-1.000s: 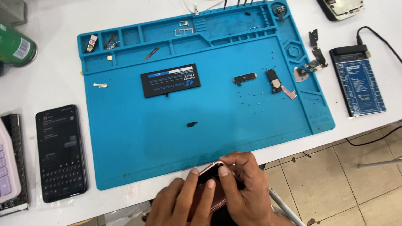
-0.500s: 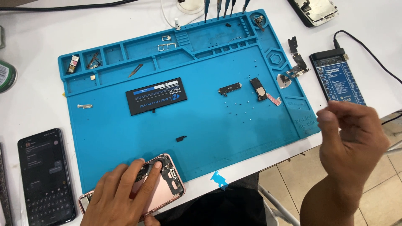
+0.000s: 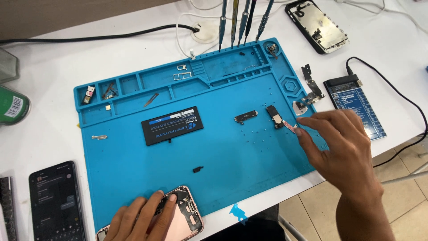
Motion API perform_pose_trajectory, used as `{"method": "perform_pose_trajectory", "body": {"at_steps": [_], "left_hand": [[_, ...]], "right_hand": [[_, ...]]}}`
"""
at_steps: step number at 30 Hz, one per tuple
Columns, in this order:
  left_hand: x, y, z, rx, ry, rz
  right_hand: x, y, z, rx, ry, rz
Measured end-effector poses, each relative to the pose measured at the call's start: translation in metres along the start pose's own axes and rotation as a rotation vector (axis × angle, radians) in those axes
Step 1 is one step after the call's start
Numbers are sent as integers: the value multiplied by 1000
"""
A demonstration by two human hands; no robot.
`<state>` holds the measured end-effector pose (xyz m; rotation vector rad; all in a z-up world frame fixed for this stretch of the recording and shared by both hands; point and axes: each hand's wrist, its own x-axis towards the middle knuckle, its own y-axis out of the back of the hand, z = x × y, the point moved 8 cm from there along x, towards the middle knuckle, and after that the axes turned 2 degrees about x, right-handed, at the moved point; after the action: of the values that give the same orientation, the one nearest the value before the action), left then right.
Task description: The person repairs a disassembled smartphone by handling internal components and flex cables. They connect a ribbon cable to the motherboard and use a screwdriver to secure parts inside the phone's chassis.
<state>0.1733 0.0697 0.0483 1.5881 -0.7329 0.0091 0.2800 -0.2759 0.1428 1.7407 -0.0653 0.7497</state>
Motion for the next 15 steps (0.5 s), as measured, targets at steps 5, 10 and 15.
{"method": "perform_pose_trajectory", "body": {"at_steps": [5,10,15], "left_hand": [[0,-7,2,55,-77,-51],[9,-6,-4,102,-78,-86],[7,-9,-9,53,-169,-138]], "right_hand": [[98,-1,0,71,153,-46],[181,-31,0,215,138,-26],[216,-75,-3,203,133,135]]}}
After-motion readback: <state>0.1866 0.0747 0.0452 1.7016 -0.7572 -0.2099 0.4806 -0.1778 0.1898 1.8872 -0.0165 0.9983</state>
